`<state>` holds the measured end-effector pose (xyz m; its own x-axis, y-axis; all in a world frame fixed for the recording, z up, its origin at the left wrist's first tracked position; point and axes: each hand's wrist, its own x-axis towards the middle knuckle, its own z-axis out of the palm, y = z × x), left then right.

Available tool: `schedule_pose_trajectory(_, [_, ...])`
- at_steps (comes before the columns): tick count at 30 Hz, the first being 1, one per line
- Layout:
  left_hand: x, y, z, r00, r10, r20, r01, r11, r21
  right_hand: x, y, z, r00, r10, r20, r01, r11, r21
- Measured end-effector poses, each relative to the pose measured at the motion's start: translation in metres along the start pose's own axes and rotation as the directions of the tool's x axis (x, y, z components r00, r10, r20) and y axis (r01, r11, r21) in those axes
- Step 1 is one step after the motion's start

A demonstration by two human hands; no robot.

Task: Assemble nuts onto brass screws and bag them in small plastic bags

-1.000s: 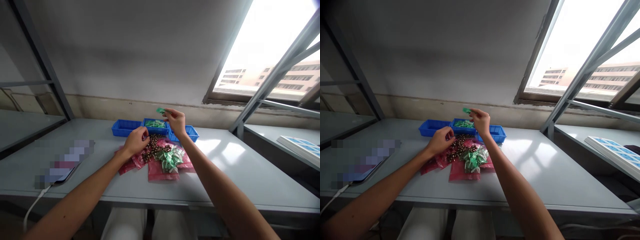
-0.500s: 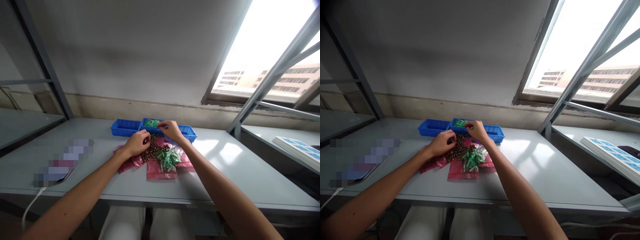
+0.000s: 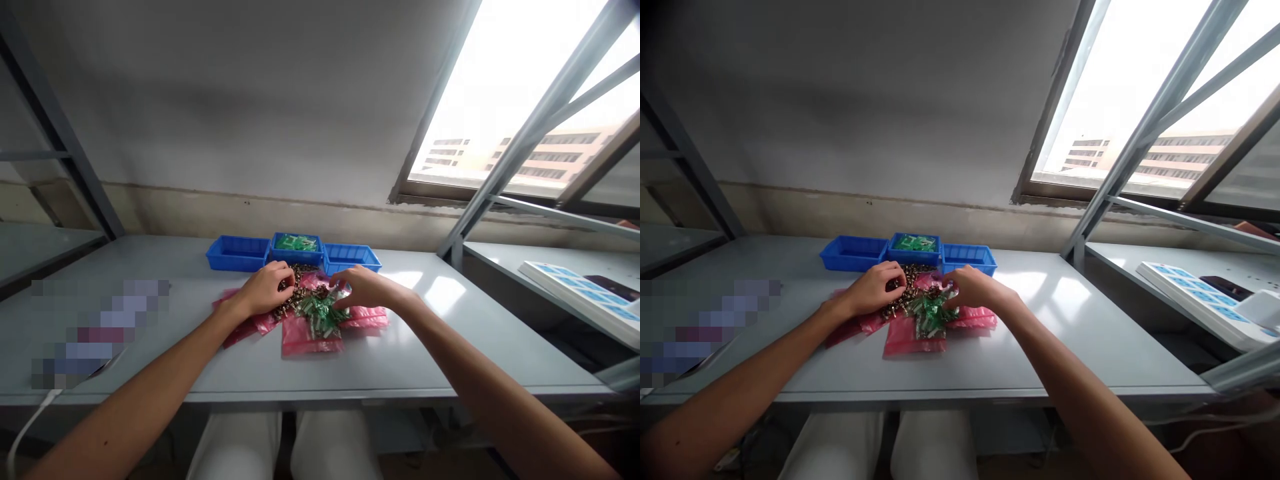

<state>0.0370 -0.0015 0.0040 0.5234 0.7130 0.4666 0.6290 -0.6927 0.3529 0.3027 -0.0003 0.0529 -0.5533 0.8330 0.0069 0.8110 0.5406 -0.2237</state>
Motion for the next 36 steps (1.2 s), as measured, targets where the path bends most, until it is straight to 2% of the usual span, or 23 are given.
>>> schedule_pose_trajectory(3, [0.0, -0.002, 0.0, 1.0, 0.006, -0.015, -0.006, 1.0, 0.009, 0.001, -0.001, 0.004, 0.999, 0.002, -0.043, -0.002, 1.0, 0.01])
schedule_pose_trajectory(7, [0.0, -0.005, -0.001, 0.998, -0.007, -0.064, 0.011, 0.998, 0.057, 0.005, -0.001, -0.002, 0.996, -0.022, -0.082, 0.021, 1.0, -0.013])
schedule_pose_trajectory(11, [-0.001, -0.008, -0.001, 0.999, -0.043, 0.007, 0.043, 0.999, 0.025, 0.011, 0.002, -0.015, 0.995, -0.017, -0.101, 0.017, 1.0, -0.001])
schedule_pose_trajectory(13, [-0.001, -0.007, 0.0, 0.999, -0.052, 0.017, 0.051, 0.999, 0.015, 0.015, 0.002, -0.021, 0.987, -0.013, -0.162, 0.025, 0.997, 0.074])
schedule_pose_trajectory(15, [0.0, -0.005, 0.0, 0.998, -0.062, -0.011, 0.062, 0.998, -0.002, 0.021, -0.003, -0.024, 0.969, 0.009, -0.247, 0.046, 0.975, 0.217])
schedule_pose_trajectory(17, [0.002, -0.002, -0.001, 0.994, -0.091, -0.058, 0.088, 0.994, -0.059, 0.03, -0.011, -0.023, 0.947, 0.046, -0.319, 0.09, 0.912, 0.4])
schedule_pose_trajectory(19, [0.004, 0.0, -0.003, 0.983, -0.153, -0.097, 0.133, 0.972, -0.193, 0.04, -0.022, -0.018, 0.928, 0.074, -0.365, 0.153, 0.818, 0.555])
schedule_pose_trajectory(21, [0.006, 0.001, -0.005, 0.967, -0.235, -0.102, 0.183, 0.912, -0.368, 0.049, -0.031, -0.009, 0.9, 0.107, -0.422, 0.216, 0.731, 0.647])
schedule_pose_trajectory(24, [0.007, -0.003, -0.008, 0.938, -0.338, -0.071, 0.243, 0.791, -0.562, 0.057, -0.038, 0.011, 0.881, 0.169, -0.442, 0.248, 0.631, 0.736])
schedule_pose_trajectory(27, [0.008, -0.006, -0.009, 0.911, -0.411, -0.042, 0.292, 0.713, -0.638, 0.055, -0.037, 0.03, 0.883, 0.199, -0.424, 0.258, 0.548, 0.795])
schedule_pose_trajectory(29, [0.009, -0.007, -0.008, 0.907, -0.42, -0.035, 0.292, 0.688, -0.665, 0.051, -0.037, 0.04, 0.891, 0.204, -0.407, 0.266, 0.491, 0.829])
schedule_pose_trajectory(33, [0.01, -0.007, -0.009, 0.897, -0.413, -0.154, 0.228, 0.734, -0.64, 0.048, -0.041, 0.049, 0.917, 0.211, -0.34, 0.261, 0.328, 0.908])
schedule_pose_trajectory(34, [0.01, -0.006, -0.01, 0.896, -0.417, -0.15, 0.225, 0.72, -0.657, 0.048, -0.042, 0.05, 0.92, 0.22, -0.325, 0.254, 0.297, 0.92])
schedule_pose_trajectory(36, [0.008, -0.004, -0.013, 0.91, -0.413, -0.039, 0.255, 0.63, -0.734, 0.05, -0.045, 0.052, 0.919, 0.248, -0.308, 0.248, 0.247, 0.937])
